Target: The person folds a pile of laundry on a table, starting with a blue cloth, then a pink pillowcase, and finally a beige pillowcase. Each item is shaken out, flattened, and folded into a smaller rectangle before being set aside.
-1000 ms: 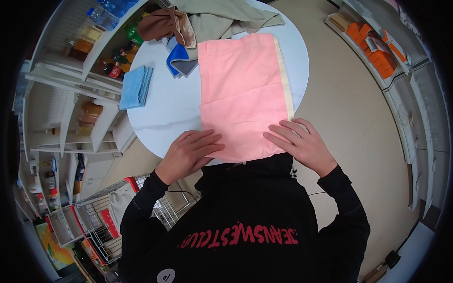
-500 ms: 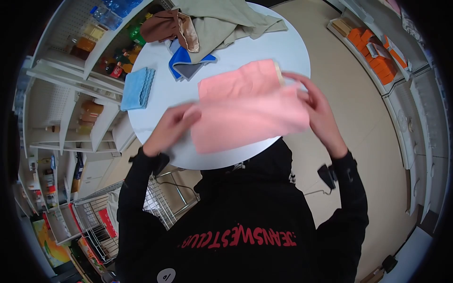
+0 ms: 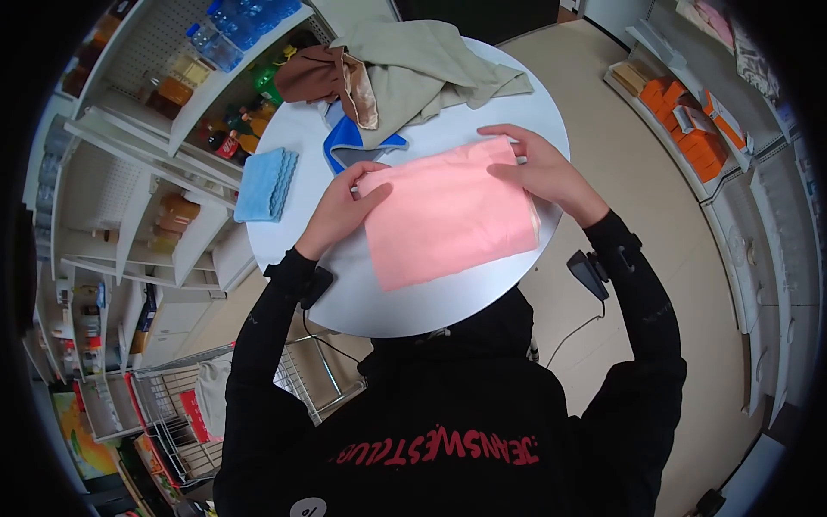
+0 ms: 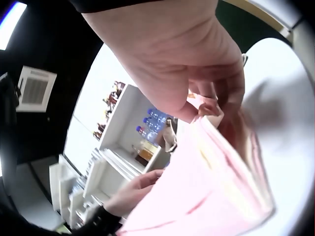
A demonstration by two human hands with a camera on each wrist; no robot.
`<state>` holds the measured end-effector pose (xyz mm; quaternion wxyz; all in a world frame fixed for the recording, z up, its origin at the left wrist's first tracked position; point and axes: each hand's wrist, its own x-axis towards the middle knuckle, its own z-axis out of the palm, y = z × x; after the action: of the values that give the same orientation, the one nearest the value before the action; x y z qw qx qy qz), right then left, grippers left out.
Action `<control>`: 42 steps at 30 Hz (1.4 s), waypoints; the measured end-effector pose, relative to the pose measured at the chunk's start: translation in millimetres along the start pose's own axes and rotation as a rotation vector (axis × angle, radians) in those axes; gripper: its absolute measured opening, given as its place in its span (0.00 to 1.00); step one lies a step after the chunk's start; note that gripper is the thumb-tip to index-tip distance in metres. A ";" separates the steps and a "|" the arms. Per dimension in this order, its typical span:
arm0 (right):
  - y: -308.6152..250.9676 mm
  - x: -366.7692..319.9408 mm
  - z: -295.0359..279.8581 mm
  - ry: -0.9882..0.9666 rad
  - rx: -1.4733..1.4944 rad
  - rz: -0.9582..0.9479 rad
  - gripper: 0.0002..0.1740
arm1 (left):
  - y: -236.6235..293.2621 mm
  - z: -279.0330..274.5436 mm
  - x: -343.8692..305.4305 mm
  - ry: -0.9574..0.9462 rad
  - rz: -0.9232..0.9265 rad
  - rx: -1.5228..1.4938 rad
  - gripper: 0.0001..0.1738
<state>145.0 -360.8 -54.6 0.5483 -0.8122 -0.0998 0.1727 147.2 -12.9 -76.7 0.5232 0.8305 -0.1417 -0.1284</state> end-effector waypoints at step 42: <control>50.1 43.4 31.3 0.031 -0.887 -0.327 0.32 | 33.4 78.5 -51.4 -0.382 0.566 0.788 0.45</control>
<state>171.4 -337.8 -119.0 0.1698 -0.9442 -0.2821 0.0126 67.8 -73.1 -76.0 0.1502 0.8553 -0.4912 -0.0681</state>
